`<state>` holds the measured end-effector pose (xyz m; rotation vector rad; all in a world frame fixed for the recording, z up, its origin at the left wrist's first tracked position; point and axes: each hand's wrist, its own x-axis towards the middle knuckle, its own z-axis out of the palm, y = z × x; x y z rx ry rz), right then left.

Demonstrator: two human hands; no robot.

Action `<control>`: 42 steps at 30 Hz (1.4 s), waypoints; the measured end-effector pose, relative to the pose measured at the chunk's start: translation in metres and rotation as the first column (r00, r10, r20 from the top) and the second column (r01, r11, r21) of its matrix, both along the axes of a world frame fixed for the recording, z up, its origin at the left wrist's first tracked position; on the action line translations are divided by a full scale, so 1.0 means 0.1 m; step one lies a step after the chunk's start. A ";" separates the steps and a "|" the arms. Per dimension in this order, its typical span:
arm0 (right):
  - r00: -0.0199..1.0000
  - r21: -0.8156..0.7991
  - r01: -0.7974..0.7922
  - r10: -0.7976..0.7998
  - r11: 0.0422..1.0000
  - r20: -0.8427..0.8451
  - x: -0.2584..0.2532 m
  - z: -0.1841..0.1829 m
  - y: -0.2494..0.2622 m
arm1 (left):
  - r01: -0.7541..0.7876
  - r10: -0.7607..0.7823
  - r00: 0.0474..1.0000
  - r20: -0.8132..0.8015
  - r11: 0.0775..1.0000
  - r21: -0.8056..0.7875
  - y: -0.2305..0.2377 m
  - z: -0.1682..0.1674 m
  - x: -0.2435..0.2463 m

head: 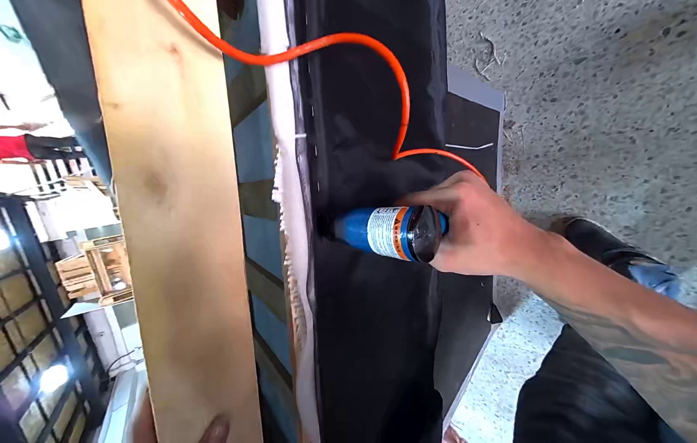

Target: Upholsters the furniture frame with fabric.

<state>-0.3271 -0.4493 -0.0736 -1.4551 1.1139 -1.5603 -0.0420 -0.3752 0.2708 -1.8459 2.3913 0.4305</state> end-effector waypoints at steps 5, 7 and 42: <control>1.000 0.006 0.007 -0.007 1.000 -0.010 0.26 0.07 0.37 | -0.131 0.148 0.970 -0.194 0.987 0.095 -0.03 -0.03 -0.05; 1.000 0.008 0.005 -0.005 1.000 -0.017 0.35 0.09 0.53 | -0.138 0.156 0.969 -0.194 0.985 0.103 -0.05 -0.04 -0.08; 0.995 0.044 0.006 -0.002 0.999 -0.096 2.31 0.57 3.42 | 0.012 -0.019 0.999 -0.038 0.986 -0.166 0.06 -0.14 -0.11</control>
